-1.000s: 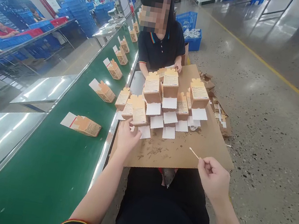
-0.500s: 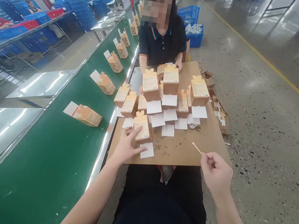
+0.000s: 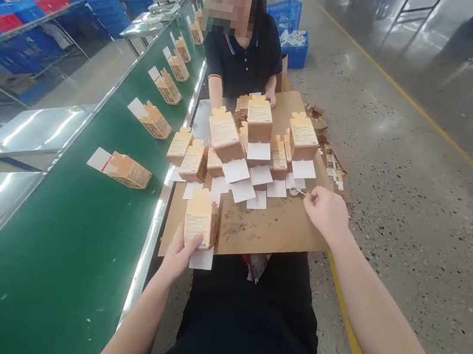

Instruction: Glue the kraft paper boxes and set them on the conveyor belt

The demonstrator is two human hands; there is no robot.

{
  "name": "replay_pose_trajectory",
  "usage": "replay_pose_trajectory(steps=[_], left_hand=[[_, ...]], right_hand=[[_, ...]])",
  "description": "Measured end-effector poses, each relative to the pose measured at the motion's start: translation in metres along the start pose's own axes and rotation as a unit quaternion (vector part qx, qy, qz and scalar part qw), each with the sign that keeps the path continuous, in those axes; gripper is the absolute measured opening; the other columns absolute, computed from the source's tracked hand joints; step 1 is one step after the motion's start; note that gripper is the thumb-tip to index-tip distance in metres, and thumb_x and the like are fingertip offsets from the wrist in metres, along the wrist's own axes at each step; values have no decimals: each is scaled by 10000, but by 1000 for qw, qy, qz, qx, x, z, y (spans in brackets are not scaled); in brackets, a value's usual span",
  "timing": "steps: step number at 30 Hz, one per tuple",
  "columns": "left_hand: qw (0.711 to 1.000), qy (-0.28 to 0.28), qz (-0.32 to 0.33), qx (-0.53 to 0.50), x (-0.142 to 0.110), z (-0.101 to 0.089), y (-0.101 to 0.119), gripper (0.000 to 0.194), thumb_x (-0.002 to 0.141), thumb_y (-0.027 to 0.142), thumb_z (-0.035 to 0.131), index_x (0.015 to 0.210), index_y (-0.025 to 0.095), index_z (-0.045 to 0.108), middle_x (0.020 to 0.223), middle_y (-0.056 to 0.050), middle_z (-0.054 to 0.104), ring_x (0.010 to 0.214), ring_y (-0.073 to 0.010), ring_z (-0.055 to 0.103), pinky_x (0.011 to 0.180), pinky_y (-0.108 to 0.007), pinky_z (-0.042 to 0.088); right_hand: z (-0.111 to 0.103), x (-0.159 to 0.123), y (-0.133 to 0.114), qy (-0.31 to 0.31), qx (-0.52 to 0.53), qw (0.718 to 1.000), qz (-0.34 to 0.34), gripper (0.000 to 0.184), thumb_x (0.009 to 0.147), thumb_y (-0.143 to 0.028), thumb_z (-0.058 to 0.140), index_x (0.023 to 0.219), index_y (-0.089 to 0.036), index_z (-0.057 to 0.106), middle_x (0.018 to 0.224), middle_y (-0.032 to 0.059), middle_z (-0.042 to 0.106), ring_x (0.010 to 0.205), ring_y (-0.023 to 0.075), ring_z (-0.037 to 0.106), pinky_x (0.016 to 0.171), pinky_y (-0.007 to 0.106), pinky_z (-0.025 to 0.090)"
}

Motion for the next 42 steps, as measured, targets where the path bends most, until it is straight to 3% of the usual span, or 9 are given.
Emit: replay_pose_trajectory(steps=[5,10,14,17,24,27,31,35,42], left_hand=[[975,46,-60,-209,-16,-11,-1,801,833,488,900,1561,329,605,1597,-129,681,1453,-378,676,1123,-517,617],[966,45,-48,-248,-4,-13,9,832,734,465,983,1483,284,668,1549,-157,716,1456,-413,678,1164,-572,601],[972,40,-11,-232,13,-3,16,909,706,436,1038,1500,282,624,1565,-163,698,1483,-387,661,1227,-561,559],[975,57,14,-212,26,6,18,995,637,458,1077,1489,281,595,1522,-161,717,1434,-376,697,1211,-553,571],[977,53,-16,-204,39,6,13,907,612,476,1082,1355,270,604,1423,-146,755,1372,-345,732,1198,-526,575],[980,50,-9,-193,37,6,13,863,646,489,1065,1349,274,612,1420,-148,757,1373,-346,731,1181,-524,589],[982,47,-6,-181,36,8,15,866,663,504,1058,1362,277,601,1381,-144,770,1351,-346,742,1161,-530,603],[985,48,-9,-165,36,10,16,867,653,524,1060,1347,275,604,1394,-144,765,1339,-344,747,1169,-532,593],[995,78,12,-52,17,27,11,869,660,509,1050,1346,240,588,1407,-181,744,1350,-379,737,1161,-540,588]], right_hand=[[17,30,-4,-31,-73,997,-21,325,882,-252,674,628,-264,471,637,50,610,612,199,522,593,341,301],[13,46,-4,-46,-93,994,-26,392,864,-230,746,597,-260,460,627,43,593,593,173,471,587,343,275],[-3,28,-2,-13,-44,999,-17,377,945,-287,691,628,-259,489,618,38,575,586,148,468,596,336,280],[0,-14,-12,14,41,998,-35,324,993,-355,634,697,-253,548,590,11,547,550,141,459,584,325,304],[87,-123,-83,-88,207,962,-158,295,1023,-312,548,734,-253,530,591,-24,542,528,139,467,560,280,362],[117,-133,-99,-100,188,962,-173,289,1007,-252,546,729,-253,463,611,-21,545,550,143,486,579,279,353],[135,-128,-104,-134,149,961,-193,277,1013,-212,547,753,-246,458,649,-14,577,574,147,510,591,277,320],[133,-119,-99,-122,132,965,-190,282,1008,-215,554,746,-247,457,654,-4,574,573,153,500,589,288,306],[102,-121,-79,-80,221,965,-118,311,1045,-354,526,751,-260,482,586,-34,492,547,152,458,606,283,388]])
Point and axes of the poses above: each hand's wrist, its own x-axis towards the middle knuckle, its own z-axis out of the palm, y = z × x, the point moved 1 cm from there along x, towards the middle knuckle
